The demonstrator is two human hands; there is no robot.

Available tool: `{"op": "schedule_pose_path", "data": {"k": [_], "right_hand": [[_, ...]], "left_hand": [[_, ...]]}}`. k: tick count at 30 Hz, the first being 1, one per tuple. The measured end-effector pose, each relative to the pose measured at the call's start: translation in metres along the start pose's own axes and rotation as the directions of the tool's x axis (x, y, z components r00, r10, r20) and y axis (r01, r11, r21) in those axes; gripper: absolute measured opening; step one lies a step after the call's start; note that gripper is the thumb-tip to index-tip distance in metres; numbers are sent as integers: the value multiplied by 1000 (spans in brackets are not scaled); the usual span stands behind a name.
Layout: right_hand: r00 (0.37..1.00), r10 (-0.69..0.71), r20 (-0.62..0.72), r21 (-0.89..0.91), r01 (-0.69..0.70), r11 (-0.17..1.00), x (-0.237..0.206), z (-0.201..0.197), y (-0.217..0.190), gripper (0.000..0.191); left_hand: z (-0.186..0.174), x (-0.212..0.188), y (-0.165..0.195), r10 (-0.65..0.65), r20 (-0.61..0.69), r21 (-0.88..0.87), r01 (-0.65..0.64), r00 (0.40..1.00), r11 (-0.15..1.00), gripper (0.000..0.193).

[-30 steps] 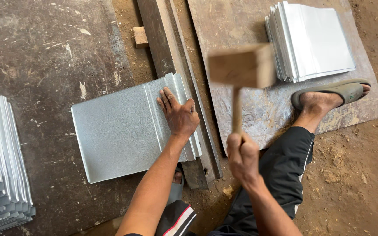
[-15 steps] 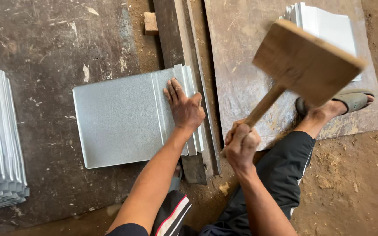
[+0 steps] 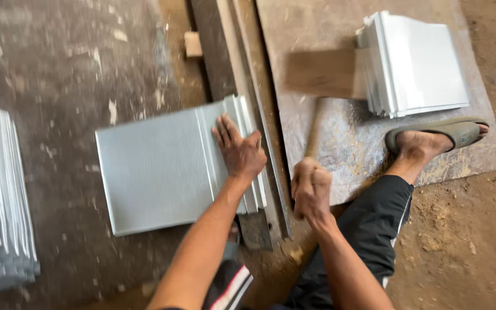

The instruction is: The person sits on the workshop floor and bends the edge of galvanized metal sheets by hammering them with a wooden mallet against a metal bar. They fold each sheet's edge, hammer it flat along the bar, then place the finished sheet onto a stack of completed sheets.

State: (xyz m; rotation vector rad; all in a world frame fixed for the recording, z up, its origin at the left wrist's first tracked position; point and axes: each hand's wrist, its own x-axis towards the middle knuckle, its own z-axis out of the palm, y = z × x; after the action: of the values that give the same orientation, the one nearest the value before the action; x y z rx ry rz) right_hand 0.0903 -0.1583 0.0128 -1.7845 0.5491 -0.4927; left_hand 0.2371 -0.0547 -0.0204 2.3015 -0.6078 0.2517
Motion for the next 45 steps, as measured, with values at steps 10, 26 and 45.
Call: {"op": "schedule_pose_path", "data": {"k": [10,26,45], "right_hand": [[993,-114,-16,-166,110,980,22,3,36,51],[946,280,162,-473,-175,864,-116,-28,55,53],[994,104,-24,-101,-106,989,-106,-35,6,49]], "left_hand": [[-1,1,1,-4,5,50,4,1000,999,11],[3,-15,-37,-5,-6,61,5,1000,998,51],[5,-20,-39,26,-38,59,-24,999,998,47]]}}
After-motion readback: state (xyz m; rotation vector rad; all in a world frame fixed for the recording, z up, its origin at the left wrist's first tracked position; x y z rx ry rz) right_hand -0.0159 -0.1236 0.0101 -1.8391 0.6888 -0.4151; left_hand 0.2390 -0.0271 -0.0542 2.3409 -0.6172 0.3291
